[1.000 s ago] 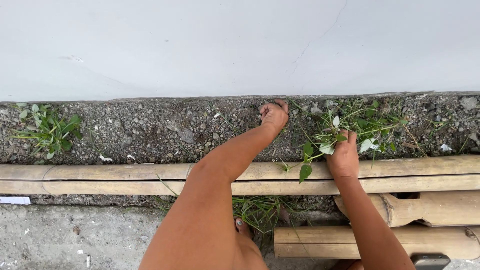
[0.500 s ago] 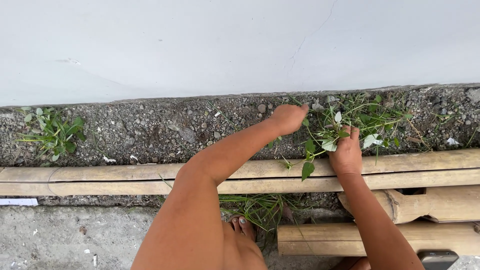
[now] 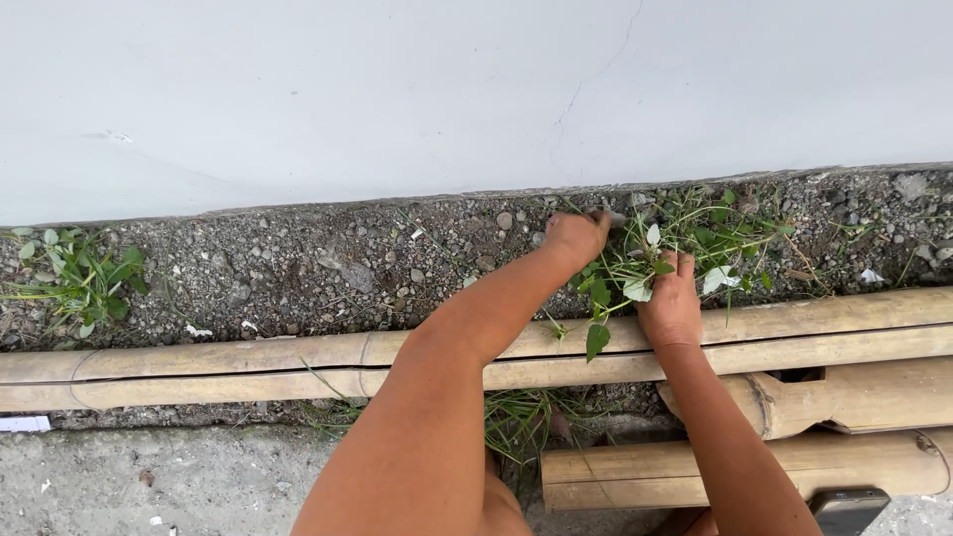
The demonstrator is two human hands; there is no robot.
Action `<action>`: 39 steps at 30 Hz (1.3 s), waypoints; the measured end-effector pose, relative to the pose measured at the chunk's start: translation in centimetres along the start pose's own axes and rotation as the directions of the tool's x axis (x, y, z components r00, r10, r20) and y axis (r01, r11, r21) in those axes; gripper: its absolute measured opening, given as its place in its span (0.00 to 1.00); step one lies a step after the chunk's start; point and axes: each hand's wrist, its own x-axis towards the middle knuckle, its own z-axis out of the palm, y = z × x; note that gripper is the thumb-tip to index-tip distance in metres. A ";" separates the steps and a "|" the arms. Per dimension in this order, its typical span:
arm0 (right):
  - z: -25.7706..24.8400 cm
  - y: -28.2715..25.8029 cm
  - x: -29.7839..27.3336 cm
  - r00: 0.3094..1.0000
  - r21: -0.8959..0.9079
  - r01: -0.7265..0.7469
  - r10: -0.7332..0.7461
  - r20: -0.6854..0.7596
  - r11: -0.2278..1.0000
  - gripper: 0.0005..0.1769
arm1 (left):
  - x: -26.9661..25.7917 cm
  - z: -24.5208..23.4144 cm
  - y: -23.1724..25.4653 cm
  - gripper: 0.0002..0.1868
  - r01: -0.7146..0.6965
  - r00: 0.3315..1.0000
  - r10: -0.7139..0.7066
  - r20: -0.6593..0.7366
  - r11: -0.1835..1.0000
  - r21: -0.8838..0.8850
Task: Manually pulling weeds from a narrow garden bed next to a wall.
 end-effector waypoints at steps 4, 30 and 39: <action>-0.6 -0.7 -0.4 1.000 0.023 -0.002 0.001 0.007 1.000 0.45 | 3.0 6.3 0.2 0.28 -0.001 1.000 0.001 -0.026 1.000 -0.027; -0.6 -0.6 -0.4 1.000 0.019 -0.017 0.017 0.004 1.000 0.39 | -3.9 9.4 -2.6 0.08 -0.285 0.937 0.240 0.252 0.945 0.159; -0.8 -0.6 -0.7 1.000 0.043 -0.012 0.012 0.011 0.999 0.41 | -5.8 -5.8 -10.9 0.24 -0.072 0.986 -0.085 -0.147 0.574 -0.816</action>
